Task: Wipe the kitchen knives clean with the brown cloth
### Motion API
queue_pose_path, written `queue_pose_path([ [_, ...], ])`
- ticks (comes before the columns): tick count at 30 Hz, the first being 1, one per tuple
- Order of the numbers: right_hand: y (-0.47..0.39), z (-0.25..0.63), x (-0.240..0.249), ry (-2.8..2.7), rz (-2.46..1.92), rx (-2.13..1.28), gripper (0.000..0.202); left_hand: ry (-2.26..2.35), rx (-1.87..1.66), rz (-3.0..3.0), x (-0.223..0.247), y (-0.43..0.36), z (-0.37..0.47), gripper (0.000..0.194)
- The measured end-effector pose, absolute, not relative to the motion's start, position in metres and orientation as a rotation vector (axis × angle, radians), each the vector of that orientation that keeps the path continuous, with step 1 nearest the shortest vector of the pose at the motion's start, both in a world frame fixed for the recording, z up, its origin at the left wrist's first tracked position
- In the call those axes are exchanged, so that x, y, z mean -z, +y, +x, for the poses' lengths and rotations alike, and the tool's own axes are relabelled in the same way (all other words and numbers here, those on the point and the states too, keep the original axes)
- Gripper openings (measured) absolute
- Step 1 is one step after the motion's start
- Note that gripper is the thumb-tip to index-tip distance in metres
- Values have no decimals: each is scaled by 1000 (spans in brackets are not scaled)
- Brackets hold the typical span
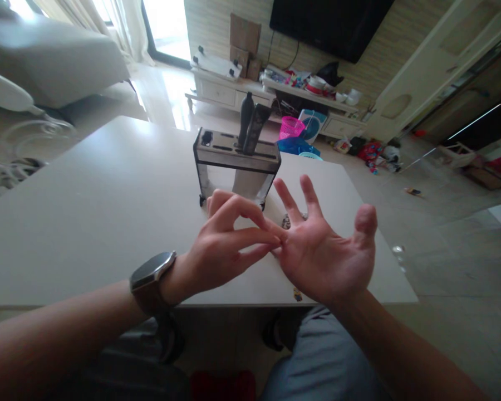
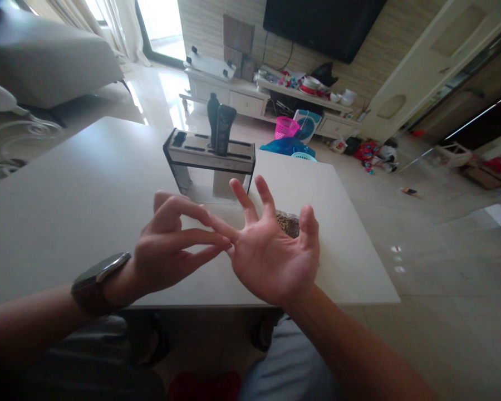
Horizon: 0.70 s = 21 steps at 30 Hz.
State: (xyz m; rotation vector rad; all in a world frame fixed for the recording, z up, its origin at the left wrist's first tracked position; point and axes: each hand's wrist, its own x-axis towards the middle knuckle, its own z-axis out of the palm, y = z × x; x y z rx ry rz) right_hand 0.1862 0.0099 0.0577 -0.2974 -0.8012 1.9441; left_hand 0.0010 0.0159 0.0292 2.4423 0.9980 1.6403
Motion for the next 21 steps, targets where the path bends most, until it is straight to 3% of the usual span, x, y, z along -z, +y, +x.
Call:
queue_pose_path([
  [10, 5, 183, -61, -801, -253, -1940, 64, 758, -1756, 2177, -31, 0, 18, 18],
  [21, 2, 183, -62, -836, -242, -1945, 68, 792, -1744, 2110, -35, -5, 23, 17],
])
